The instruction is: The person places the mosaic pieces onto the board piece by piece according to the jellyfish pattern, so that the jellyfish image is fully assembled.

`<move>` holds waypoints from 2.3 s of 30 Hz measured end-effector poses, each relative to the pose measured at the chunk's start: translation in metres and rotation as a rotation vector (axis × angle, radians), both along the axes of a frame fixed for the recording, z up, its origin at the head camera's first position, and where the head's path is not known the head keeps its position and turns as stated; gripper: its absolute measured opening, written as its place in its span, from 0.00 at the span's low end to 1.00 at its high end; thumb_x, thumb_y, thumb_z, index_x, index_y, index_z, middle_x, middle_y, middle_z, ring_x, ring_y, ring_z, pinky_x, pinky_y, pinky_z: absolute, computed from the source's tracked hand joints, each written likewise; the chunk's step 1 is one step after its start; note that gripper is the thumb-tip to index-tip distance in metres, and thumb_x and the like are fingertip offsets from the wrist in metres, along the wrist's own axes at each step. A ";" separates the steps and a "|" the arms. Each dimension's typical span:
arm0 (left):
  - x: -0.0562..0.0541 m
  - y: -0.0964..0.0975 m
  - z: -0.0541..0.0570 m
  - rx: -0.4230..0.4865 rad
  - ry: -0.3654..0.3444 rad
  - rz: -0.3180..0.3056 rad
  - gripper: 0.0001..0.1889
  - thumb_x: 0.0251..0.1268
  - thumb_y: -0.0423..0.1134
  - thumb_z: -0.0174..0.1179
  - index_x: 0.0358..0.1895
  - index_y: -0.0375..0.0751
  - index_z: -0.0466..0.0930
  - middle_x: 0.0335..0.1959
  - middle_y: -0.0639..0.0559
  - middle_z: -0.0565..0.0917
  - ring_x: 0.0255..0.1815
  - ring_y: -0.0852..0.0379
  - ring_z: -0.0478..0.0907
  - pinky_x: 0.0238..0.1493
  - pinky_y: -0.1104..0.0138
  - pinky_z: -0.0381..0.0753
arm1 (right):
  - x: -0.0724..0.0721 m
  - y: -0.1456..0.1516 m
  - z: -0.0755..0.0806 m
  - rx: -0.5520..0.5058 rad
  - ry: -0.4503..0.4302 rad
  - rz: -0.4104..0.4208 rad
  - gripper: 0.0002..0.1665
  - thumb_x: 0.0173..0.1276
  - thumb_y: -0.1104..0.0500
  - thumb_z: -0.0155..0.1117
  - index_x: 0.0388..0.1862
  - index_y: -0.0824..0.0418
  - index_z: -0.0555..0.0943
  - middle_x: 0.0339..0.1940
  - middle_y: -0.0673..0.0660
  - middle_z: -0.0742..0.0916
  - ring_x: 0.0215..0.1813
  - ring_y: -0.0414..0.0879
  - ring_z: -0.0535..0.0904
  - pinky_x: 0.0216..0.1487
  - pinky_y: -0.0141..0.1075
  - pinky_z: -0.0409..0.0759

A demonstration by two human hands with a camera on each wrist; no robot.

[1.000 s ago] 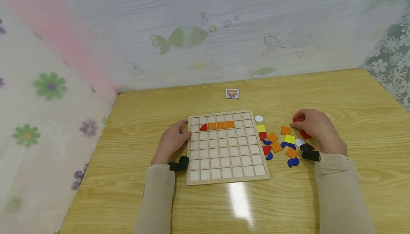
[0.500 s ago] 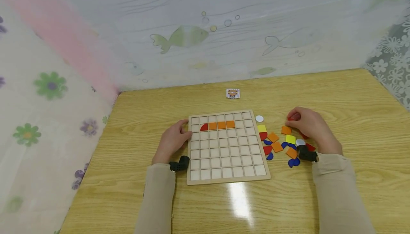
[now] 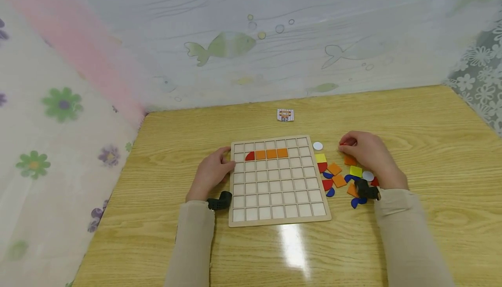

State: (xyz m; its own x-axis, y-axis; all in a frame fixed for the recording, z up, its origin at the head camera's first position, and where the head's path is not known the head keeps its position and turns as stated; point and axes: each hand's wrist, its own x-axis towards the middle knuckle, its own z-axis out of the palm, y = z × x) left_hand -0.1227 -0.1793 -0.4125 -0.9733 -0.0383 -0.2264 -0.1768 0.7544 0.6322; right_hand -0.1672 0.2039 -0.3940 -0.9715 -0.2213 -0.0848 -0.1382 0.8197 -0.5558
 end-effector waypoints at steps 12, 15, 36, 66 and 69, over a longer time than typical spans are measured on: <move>0.001 0.000 0.002 0.010 -0.003 0.004 0.28 0.59 0.44 0.54 0.64 0.50 0.62 0.26 0.54 0.77 0.16 0.56 0.73 0.23 0.66 0.69 | -0.003 -0.018 0.006 0.007 -0.007 0.094 0.13 0.64 0.54 0.57 0.44 0.60 0.77 0.38 0.58 0.81 0.36 0.51 0.72 0.37 0.41 0.71; 0.001 -0.001 0.002 0.009 -0.005 0.009 0.28 0.59 0.44 0.54 0.64 0.51 0.62 0.26 0.54 0.77 0.16 0.56 0.73 0.23 0.66 0.69 | -0.004 -0.024 0.006 -0.001 -0.018 0.125 0.12 0.64 0.55 0.57 0.43 0.60 0.77 0.37 0.57 0.81 0.37 0.51 0.73 0.39 0.42 0.71; 0.001 0.002 -0.002 0.001 -0.008 0.014 0.29 0.58 0.46 0.55 0.65 0.51 0.61 0.28 0.56 0.78 0.16 0.56 0.74 0.24 0.66 0.69 | -0.011 -0.058 0.009 -0.071 -0.119 0.226 0.09 0.64 0.57 0.56 0.42 0.59 0.77 0.35 0.55 0.80 0.25 0.45 0.73 0.31 0.36 0.72; 0.002 -0.001 0.002 -0.014 0.015 -0.005 0.28 0.59 0.44 0.54 0.64 0.50 0.62 0.23 0.54 0.76 0.16 0.57 0.73 0.30 0.66 0.68 | -0.012 -0.101 0.000 -0.011 0.009 0.271 0.05 0.62 0.60 0.58 0.36 0.55 0.81 0.33 0.51 0.82 0.35 0.47 0.73 0.39 0.40 0.72; 0.002 -0.001 0.002 -0.016 0.014 -0.009 0.28 0.59 0.44 0.54 0.64 0.49 0.62 0.23 0.54 0.76 0.16 0.57 0.73 0.30 0.66 0.68 | -0.011 -0.102 0.001 0.000 0.018 0.271 0.06 0.62 0.61 0.58 0.37 0.56 0.81 0.31 0.52 0.81 0.33 0.47 0.73 0.37 0.40 0.72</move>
State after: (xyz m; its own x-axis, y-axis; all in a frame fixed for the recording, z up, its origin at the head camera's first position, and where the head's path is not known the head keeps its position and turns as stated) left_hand -0.1204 -0.1801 -0.4107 -0.9767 -0.0327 -0.2121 -0.1608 0.7659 0.6225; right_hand -0.1783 0.1014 -0.3933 -0.8781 -0.4736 -0.0684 -0.3624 0.7516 -0.5511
